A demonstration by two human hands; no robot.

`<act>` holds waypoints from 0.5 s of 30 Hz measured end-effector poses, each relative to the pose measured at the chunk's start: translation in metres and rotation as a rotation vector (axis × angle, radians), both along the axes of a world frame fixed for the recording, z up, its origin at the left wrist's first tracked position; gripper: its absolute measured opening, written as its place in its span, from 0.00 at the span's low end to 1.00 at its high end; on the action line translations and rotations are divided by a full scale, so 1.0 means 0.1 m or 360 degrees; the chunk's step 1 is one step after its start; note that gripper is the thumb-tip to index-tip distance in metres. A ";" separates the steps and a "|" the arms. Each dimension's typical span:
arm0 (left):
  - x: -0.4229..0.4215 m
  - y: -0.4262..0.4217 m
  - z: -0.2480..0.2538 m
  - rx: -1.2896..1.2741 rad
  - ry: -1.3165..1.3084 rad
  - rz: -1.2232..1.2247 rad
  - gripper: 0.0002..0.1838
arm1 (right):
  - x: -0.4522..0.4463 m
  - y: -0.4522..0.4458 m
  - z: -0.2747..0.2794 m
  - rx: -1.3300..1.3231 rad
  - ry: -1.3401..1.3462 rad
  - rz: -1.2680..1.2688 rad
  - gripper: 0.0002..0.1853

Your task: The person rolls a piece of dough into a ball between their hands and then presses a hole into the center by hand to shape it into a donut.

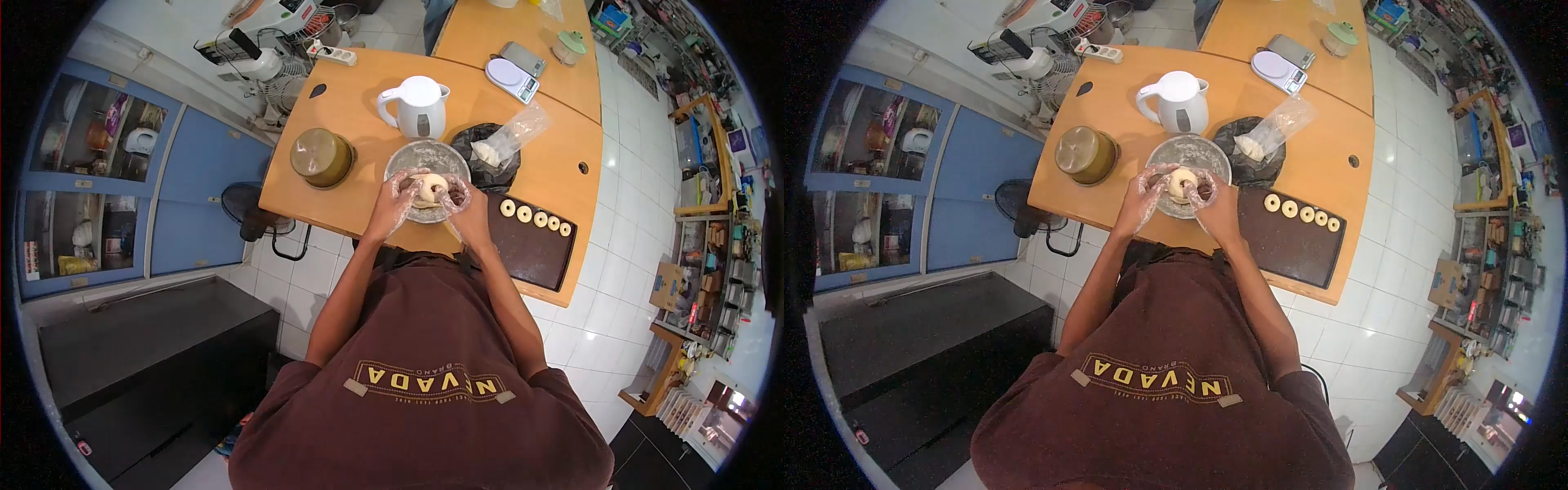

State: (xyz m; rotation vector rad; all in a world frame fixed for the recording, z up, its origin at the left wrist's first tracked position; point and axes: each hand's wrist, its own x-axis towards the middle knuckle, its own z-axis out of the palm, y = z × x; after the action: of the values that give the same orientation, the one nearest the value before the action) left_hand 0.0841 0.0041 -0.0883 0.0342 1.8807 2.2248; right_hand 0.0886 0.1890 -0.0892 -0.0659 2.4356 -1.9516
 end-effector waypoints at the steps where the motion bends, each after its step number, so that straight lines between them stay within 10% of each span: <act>1: 0.00 -0.01 -0.04 -0.0023 -0.0007 -0.0014 0.19 | -0.01 0.00 -0.02 0.0010 -0.0016 0.0022 0.17; 15: -0.04 -0.12 -0.14 -0.0111 0.0036 -0.0070 0.20 | -0.02 0.02 -0.09 -0.0132 -0.0087 0.0088 0.17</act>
State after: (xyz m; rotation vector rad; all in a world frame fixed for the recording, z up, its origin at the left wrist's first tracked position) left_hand 0.0803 -0.0078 -0.1026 0.0885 1.9489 2.1377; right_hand 0.0866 0.1914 -0.0983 -0.0792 2.2938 -2.0028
